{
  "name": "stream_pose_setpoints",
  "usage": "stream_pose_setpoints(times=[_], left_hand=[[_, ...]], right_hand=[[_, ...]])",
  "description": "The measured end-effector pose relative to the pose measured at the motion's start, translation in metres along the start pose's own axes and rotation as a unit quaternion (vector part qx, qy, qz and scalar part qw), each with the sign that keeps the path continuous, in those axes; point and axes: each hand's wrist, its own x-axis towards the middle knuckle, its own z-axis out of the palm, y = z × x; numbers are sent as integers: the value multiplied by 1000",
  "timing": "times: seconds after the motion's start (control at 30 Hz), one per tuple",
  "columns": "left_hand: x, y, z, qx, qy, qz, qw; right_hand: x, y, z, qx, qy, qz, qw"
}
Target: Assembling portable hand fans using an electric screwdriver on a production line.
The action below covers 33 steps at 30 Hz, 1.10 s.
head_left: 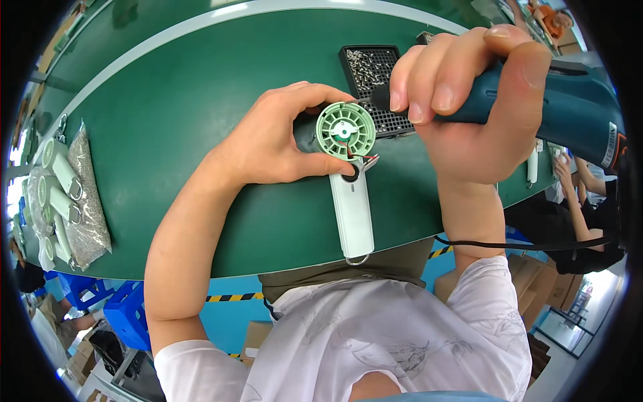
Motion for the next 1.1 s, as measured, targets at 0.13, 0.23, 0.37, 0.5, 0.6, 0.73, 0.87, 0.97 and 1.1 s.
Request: stream_pose_setpoints(times=[0.13,0.23,0.37,0.5,0.6,0.73,0.87,0.97,1.1], left_hand=[[0,2,1,0,-5,-6,1000],[-1,1,1,-1,-6,-11,1000],[3,2,0,-4,-8,-10,1000],[2,-1,-3,-10,9,-12,1000],[-1,-5,-7,12,18,3,1000],[-2,-14,-5,35,20,52,998],[-4,-5,0,24,0,3,1000],[-9,-1,-1,31,8,-6,999],[-7,-6,-2,28,8,-7,1000]], right_hand=[[0,3,-10,5,-76,-5,997],[-2,3,-6,-3,-74,-2,997],[-3,3,0,-28,-62,3,998],[-1,12,10,4,-44,-4,999],[3,17,38,12,119,30,992],[10,25,54,-60,151,121,979],[12,25,55,-40,177,161,970],[6,30,48,-25,146,138,979],[4,37,47,-24,153,121,980]])
